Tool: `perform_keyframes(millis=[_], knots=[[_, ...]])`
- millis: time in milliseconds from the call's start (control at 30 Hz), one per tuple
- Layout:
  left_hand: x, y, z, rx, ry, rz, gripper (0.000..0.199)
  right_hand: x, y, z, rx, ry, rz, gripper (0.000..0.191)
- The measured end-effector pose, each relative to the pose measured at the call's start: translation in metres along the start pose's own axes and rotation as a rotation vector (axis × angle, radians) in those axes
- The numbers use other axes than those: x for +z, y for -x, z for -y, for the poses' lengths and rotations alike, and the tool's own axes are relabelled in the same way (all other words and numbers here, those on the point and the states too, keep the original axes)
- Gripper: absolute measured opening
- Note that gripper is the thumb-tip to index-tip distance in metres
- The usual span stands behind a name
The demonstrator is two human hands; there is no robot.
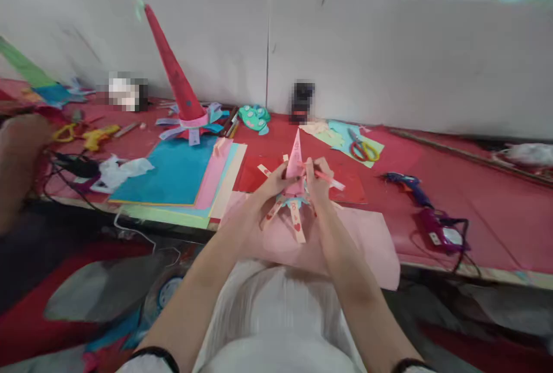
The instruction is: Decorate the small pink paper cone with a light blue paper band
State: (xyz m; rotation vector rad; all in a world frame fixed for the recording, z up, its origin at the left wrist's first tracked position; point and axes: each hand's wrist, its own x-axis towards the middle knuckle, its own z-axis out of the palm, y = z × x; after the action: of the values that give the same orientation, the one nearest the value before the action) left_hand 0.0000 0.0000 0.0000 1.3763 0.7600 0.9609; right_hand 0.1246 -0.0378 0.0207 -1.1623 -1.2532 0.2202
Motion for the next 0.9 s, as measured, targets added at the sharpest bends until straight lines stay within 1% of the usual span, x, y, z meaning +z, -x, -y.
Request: perform_keyframes(millis=[100, 200, 367, 567, 667, 767, 900], knots=[[0.003, 0.013, -0.006, 0.022, 0.043, 0.037, 0.043, -0.001, 0.005, -0.004, 0.028, 0.040, 0.042, 0.034], [0.004, 0.019, -0.013, 0.020, 0.039, 0.062, 0.042, -0.001, 0.008, -0.007, 0.050, 0.045, 0.059, 0.032], [0.003, 0.013, -0.017, -0.009, -0.055, 0.043, 0.043, 0.000, 0.007, -0.006, 0.046, 0.011, 0.054, 0.030], [0.001, 0.007, -0.010, -0.003, -0.050, 0.036, 0.040, 0.000, 0.006, -0.006, 0.038, 0.077, 0.032, 0.031], [0.003, 0.007, -0.012, 0.013, -0.032, 0.042, 0.038, -0.001, 0.006, -0.005, 0.039, 0.091, 0.044, 0.031], [0.006, 0.018, -0.022, 0.016, -0.004, 0.050, 0.037, -0.002, 0.006, -0.006, 0.062, 0.058, 0.074, 0.031], [0.012, 0.056, -0.038, 0.024, 0.097, 0.042, 0.039, -0.001, 0.007, -0.010, 0.085, 0.035, 0.087, 0.031]])
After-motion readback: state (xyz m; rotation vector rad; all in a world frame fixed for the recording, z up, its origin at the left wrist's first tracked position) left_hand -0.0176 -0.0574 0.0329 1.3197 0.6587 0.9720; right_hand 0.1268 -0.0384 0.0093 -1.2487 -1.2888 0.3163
